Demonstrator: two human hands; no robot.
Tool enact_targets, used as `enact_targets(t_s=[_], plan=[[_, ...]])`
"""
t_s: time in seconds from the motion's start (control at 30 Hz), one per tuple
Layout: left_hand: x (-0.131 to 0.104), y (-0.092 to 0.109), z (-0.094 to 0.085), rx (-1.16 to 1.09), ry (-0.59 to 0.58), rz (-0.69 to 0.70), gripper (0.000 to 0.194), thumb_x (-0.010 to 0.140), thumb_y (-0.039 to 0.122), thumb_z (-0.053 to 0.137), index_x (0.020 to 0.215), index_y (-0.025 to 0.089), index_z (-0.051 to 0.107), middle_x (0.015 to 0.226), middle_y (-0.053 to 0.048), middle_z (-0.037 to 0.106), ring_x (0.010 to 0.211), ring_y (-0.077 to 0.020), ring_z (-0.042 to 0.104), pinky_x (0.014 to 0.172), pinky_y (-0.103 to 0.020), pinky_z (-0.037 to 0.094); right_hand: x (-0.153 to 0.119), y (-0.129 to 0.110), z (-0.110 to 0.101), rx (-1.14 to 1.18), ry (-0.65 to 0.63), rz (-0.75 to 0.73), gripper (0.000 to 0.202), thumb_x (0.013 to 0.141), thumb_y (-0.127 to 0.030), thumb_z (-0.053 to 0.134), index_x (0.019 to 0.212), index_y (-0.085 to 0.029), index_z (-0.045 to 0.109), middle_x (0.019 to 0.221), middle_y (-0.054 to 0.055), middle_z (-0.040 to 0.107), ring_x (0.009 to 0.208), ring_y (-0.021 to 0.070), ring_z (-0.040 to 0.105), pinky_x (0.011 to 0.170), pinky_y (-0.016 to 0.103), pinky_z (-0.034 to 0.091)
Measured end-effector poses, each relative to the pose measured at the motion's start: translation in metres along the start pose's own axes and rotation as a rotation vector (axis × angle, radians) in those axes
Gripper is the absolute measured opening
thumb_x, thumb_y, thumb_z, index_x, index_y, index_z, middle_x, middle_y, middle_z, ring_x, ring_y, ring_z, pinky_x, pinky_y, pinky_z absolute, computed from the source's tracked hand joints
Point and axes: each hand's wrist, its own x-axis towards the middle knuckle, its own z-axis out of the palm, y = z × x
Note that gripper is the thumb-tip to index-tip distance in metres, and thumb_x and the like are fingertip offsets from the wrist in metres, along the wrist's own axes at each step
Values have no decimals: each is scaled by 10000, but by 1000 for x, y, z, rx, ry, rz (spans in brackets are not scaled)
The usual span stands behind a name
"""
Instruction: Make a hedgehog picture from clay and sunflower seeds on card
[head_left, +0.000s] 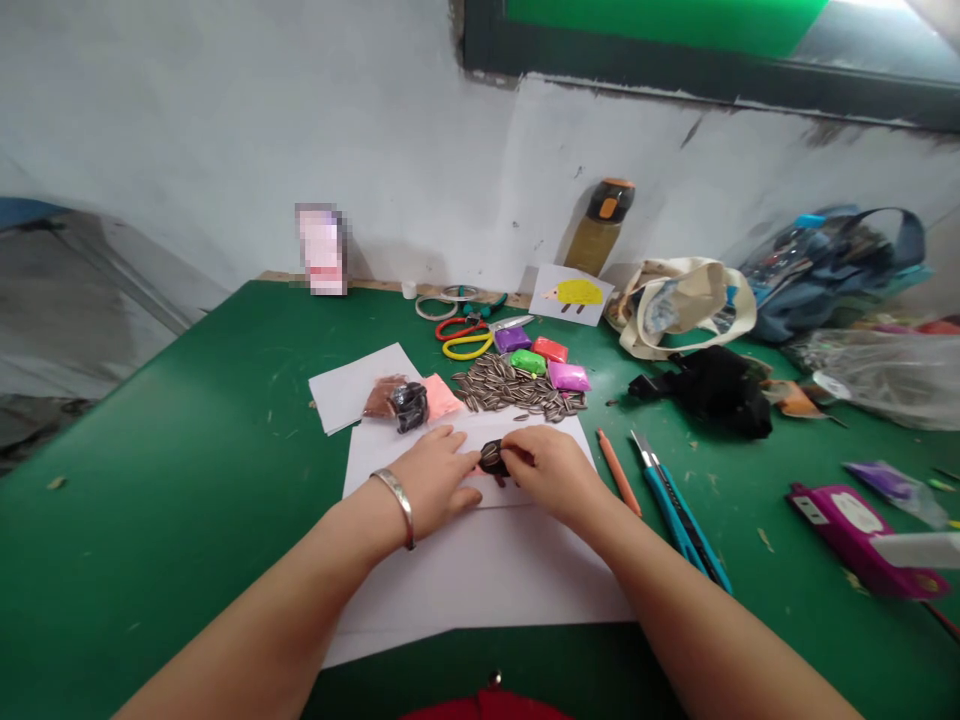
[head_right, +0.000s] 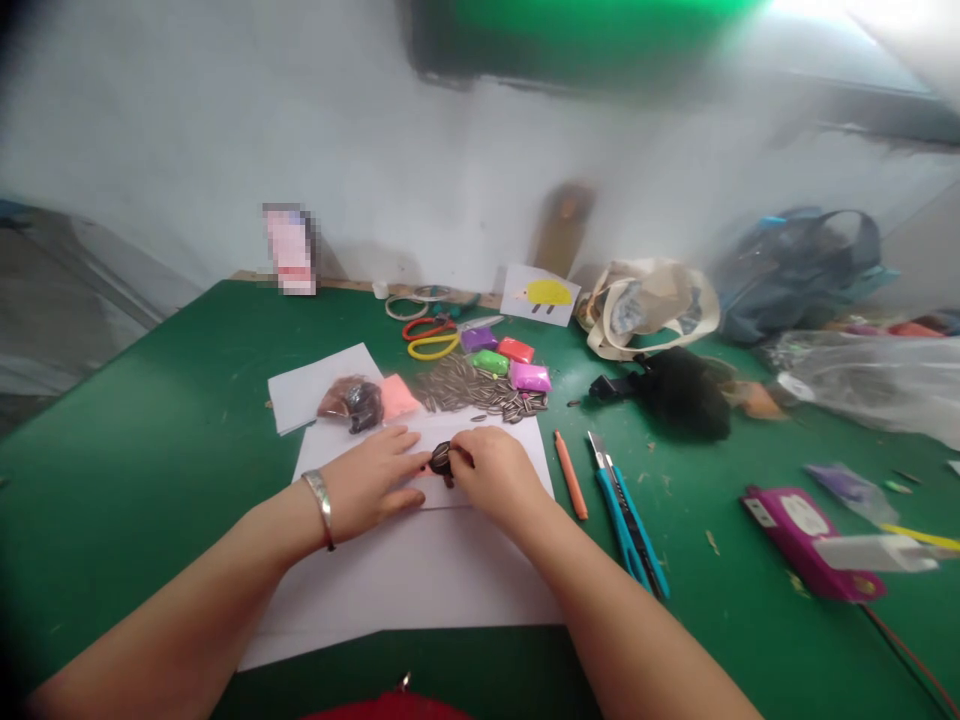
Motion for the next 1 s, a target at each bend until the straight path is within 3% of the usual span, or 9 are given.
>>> enact_targets(t_s=[0.3,0.7,1.0], plan=[[0,-1,3,24,10,14,228,802,337,566,945,173,632,937,-79,542,915,-249,459,809,-367,371,3,-2,7,-47,5,25,315,869,-295,463,603,-182,586,641,6,599,645,123,490,589,246,272],[0,-1,2,24,-9,5,238,796,342,578,935,162,647,948,-91,544,932,-256,456,829,-377,377,5,-4,17,-182,49,43,254,841,-234,473,598,-176,522,651,6,602,615,119,468,566,258,239],[0,1,1,41,-12,-6,265,786,379,584,924,167,665,942,-95,542,937,-261,460,827,-381,378,6,-5,20,-142,44,88,232,816,-219,483,590,-177,511,631,1,597,600,114,460,555,248,235]])
